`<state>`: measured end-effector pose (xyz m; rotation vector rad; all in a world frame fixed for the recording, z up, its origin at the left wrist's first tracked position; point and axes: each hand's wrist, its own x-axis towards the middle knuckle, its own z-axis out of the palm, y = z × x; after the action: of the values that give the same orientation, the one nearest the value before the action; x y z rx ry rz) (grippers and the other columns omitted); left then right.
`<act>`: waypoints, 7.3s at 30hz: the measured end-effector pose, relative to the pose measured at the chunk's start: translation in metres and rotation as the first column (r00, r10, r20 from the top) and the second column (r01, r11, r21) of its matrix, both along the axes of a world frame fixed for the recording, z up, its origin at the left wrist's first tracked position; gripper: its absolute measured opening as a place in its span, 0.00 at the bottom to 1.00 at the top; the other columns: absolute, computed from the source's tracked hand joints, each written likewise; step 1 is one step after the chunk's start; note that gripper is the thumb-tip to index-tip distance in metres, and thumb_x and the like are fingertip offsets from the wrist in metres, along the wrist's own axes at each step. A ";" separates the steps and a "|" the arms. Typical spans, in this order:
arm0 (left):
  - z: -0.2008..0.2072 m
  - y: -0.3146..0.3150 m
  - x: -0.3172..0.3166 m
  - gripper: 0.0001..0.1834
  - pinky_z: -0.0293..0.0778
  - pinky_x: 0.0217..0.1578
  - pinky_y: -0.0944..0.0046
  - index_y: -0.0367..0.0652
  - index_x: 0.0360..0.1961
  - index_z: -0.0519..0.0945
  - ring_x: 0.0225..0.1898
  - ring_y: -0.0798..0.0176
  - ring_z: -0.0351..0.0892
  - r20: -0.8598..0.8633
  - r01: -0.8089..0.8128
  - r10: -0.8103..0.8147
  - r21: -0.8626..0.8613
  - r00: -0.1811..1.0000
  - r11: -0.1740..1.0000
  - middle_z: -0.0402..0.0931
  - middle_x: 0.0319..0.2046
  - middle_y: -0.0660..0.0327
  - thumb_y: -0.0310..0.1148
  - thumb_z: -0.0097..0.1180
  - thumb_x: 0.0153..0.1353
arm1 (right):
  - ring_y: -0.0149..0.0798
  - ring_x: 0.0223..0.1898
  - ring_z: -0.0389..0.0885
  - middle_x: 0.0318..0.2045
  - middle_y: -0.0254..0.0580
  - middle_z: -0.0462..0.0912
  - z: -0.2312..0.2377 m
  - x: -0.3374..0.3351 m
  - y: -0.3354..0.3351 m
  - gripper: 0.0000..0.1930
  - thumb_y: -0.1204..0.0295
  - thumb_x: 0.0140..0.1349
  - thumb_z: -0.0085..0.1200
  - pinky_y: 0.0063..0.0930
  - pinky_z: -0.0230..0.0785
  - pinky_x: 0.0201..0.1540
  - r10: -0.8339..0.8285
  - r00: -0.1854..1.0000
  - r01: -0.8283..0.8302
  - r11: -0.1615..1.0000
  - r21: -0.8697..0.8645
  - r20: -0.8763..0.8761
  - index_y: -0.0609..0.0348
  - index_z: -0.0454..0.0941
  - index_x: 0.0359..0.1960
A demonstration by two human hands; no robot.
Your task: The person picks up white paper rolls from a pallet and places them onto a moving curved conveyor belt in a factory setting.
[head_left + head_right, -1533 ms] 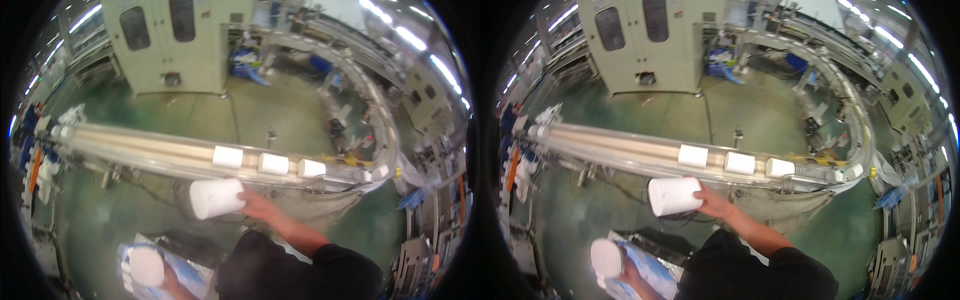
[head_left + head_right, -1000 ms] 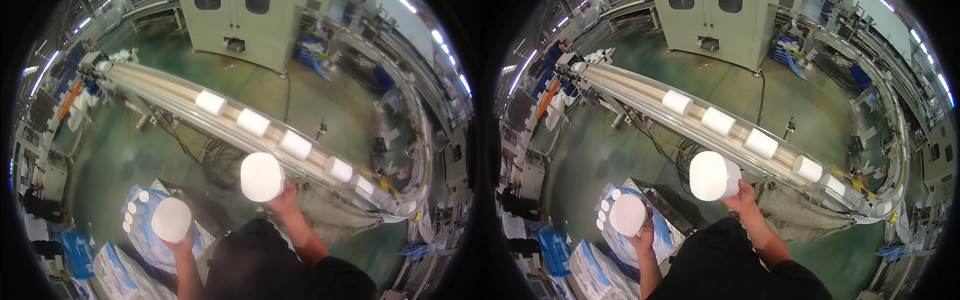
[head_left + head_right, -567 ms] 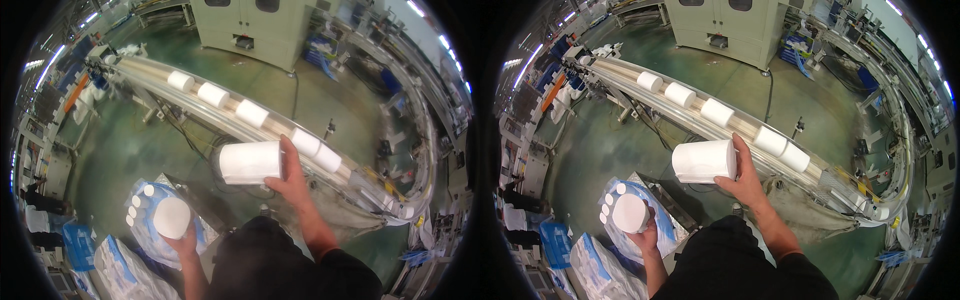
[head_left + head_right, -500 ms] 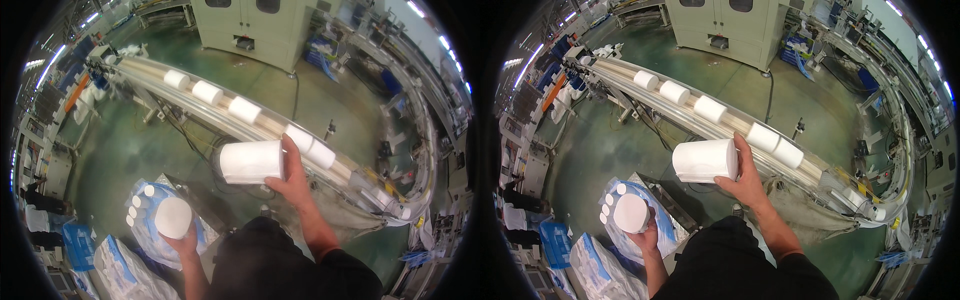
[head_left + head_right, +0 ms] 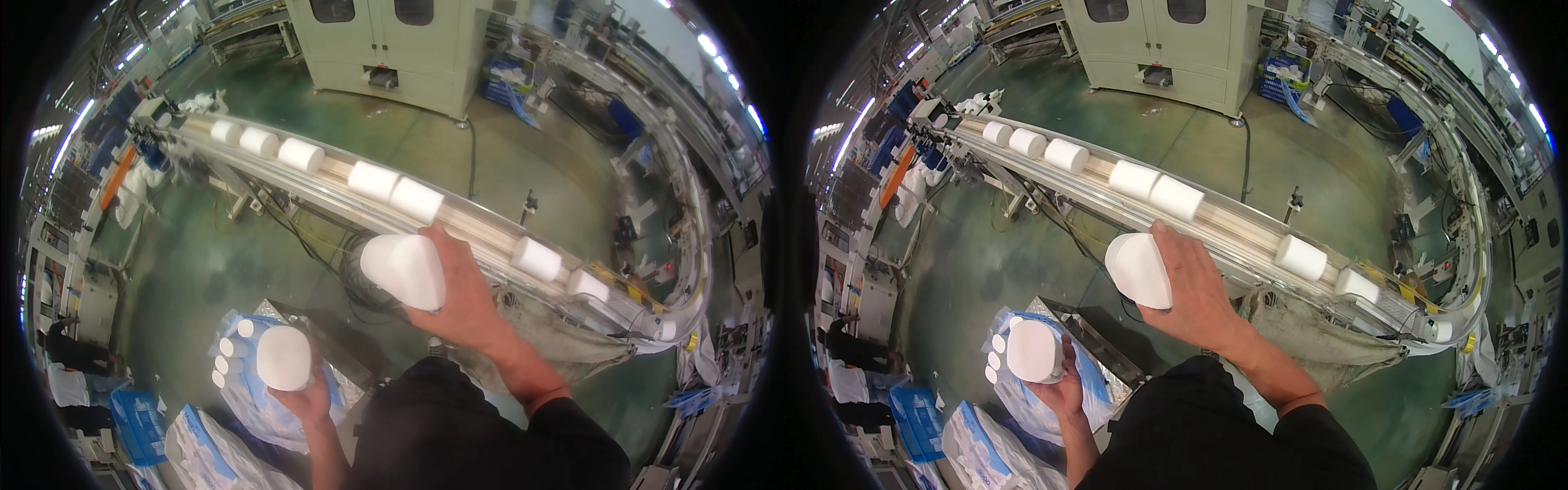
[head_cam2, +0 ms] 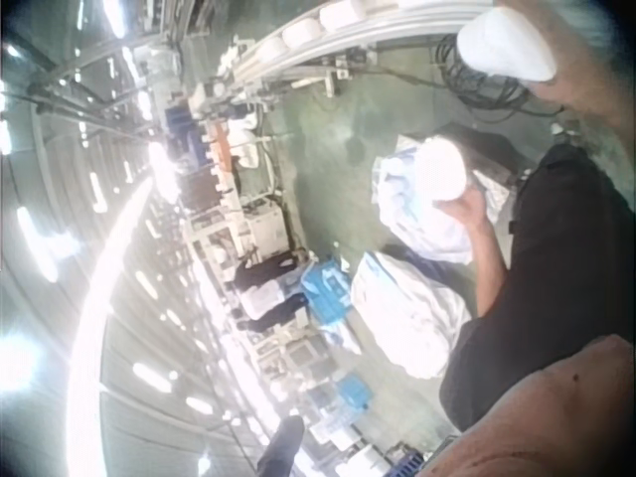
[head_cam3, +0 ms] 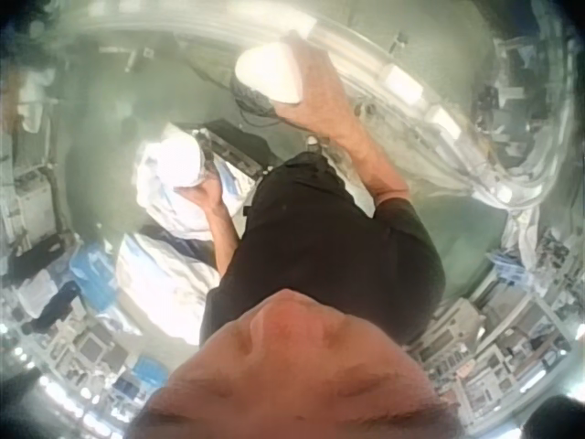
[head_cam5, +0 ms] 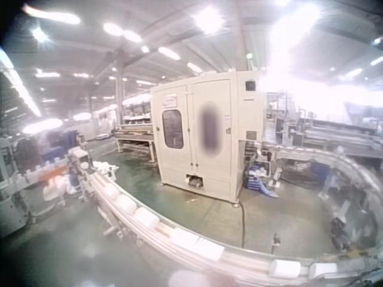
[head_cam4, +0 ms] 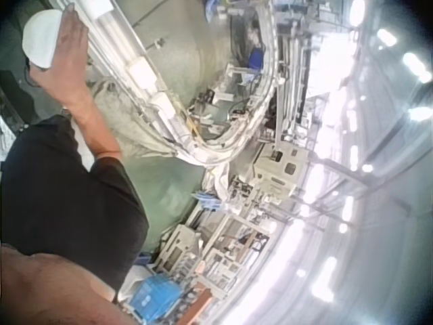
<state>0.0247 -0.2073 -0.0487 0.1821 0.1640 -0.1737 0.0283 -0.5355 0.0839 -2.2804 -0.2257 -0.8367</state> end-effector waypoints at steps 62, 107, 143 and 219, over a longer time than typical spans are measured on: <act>0.030 -0.031 0.024 0.64 0.53 0.70 0.46 0.48 0.78 0.38 0.72 0.39 0.55 0.162 -0.282 -0.353 0.904 0.922 -0.321 0.54 0.71 0.39 0.31 0.66 0.42 | 0.43 0.59 0.71 0.59 0.42 0.71 -0.199 -0.074 -0.211 0.33 0.65 0.62 0.57 0.44 0.67 0.58 -0.690 0.694 0.217 -0.071 0.973 -0.205 0.56 0.61 0.68; -0.006 -0.119 0.034 0.65 0.56 0.69 0.44 0.47 0.78 0.41 0.74 0.46 0.53 0.144 -0.003 -0.658 0.978 0.739 0.211 0.47 0.75 0.49 0.67 0.66 0.52 | 0.38 0.62 0.69 0.61 0.42 0.69 -0.160 -0.096 -0.053 0.39 0.68 0.66 0.57 0.36 0.69 0.60 0.402 0.889 0.173 0.150 0.973 -0.220 0.52 0.51 0.75; -0.056 -0.079 0.014 0.35 0.72 0.50 0.60 0.48 0.75 0.52 0.49 0.60 0.80 -0.052 0.194 -0.436 0.937 0.899 0.290 0.73 0.57 0.56 0.44 0.51 0.72 | 0.43 0.63 0.71 0.63 0.40 0.70 -0.172 -0.143 -0.180 0.32 0.63 0.67 0.52 0.47 0.68 0.62 -0.351 0.924 0.131 -0.083 0.988 -0.152 0.53 0.58 0.71; -0.410 0.324 -0.141 0.51 0.79 0.44 0.56 0.34 0.71 0.55 0.44 0.54 0.80 -0.345 0.368 0.655 0.924 0.672 0.110 0.72 0.54 0.46 0.38 0.72 0.52 | 0.46 0.46 0.80 0.51 0.49 0.78 -0.383 0.158 0.359 0.37 0.65 0.58 0.65 0.40 0.74 0.50 0.428 0.225 -0.641 0.742 0.198 -0.875 0.62 0.63 0.68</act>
<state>-0.1167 0.1170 -0.4588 1.5759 1.1937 0.1787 0.1861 -0.1765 -0.2987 -2.2289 -0.5858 0.8690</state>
